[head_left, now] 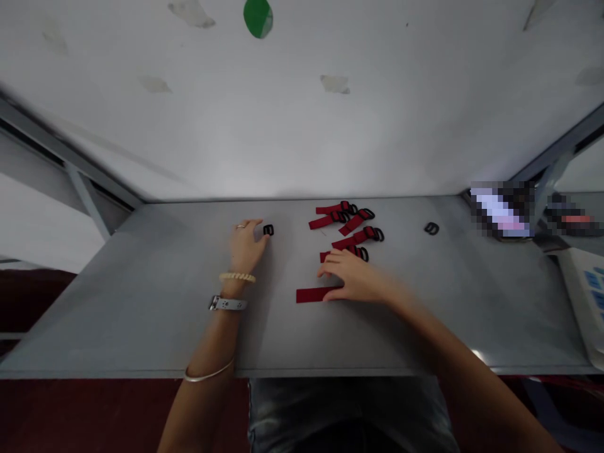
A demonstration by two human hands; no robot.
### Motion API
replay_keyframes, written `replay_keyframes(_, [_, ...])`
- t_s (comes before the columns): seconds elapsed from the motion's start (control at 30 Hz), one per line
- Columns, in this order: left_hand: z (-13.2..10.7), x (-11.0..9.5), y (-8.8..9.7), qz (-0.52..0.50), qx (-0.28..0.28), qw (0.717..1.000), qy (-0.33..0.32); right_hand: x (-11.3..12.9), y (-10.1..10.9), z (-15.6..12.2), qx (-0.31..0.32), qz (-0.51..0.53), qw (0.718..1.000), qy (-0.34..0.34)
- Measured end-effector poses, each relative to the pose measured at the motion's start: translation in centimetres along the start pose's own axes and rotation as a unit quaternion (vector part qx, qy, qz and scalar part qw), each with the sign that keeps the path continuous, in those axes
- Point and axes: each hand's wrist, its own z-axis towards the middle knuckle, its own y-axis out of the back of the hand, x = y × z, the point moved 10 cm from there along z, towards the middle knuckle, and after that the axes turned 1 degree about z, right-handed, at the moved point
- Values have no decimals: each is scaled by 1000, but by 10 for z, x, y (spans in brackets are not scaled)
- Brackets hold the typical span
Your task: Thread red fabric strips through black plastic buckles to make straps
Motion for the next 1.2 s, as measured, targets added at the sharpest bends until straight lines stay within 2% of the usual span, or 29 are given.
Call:
replay_keyframes(0.1, [-3, 1, -9, 31, 19, 999, -2, 8, -15, 2, 19, -3, 1000, 3])
replay_keyframes(0.2, [-4, -3, -11, 42, 19, 999, -6, 4, -18, 4, 20, 32, 999, -27])
replay_keyframes(0.37, [-4, -10, -10, 58, 30, 998, 0, -7, -18, 3, 20, 146, 986, -82])
replay_keyframes(0.43, [-5, -20, -8, 34, 32, 999, -18, -11, -12, 3, -7, 212, 972, -102])
replay_keyframes(0.53, [-11, -50, -8, -107, 47, 990, -83, -31, 6, -1, -104, 329, 924, -164])
replay_keyframes(0.63, [-25, -83, -9, -261, 81, 949, -159, -53, 21, -11, -216, 429, 851, -212])
replay_keyframes(0.7, [-34, -99, -13, -324, 107, 920, -190, -60, 23, -14, -241, 457, 827, -222])
replay_keyframes(0.77, [-41, -108, -15, -370, 121, 898, -207, -61, 20, -14, -234, 464, 825, -222])
replay_keyframes(0.83, [-45, -112, -16, -394, 124, 886, -210, -62, 17, -14, -229, 467, 823, -227])
replay_keyframes(0.97, [-46, -115, -11, -407, 119, 881, -210, -65, 14, -15, -227, 470, 818, -241])
replay_keyframes(1.2, [-43, -116, -3, -419, 105, 879, -201, -66, 14, -14, -224, 505, 805, -214])
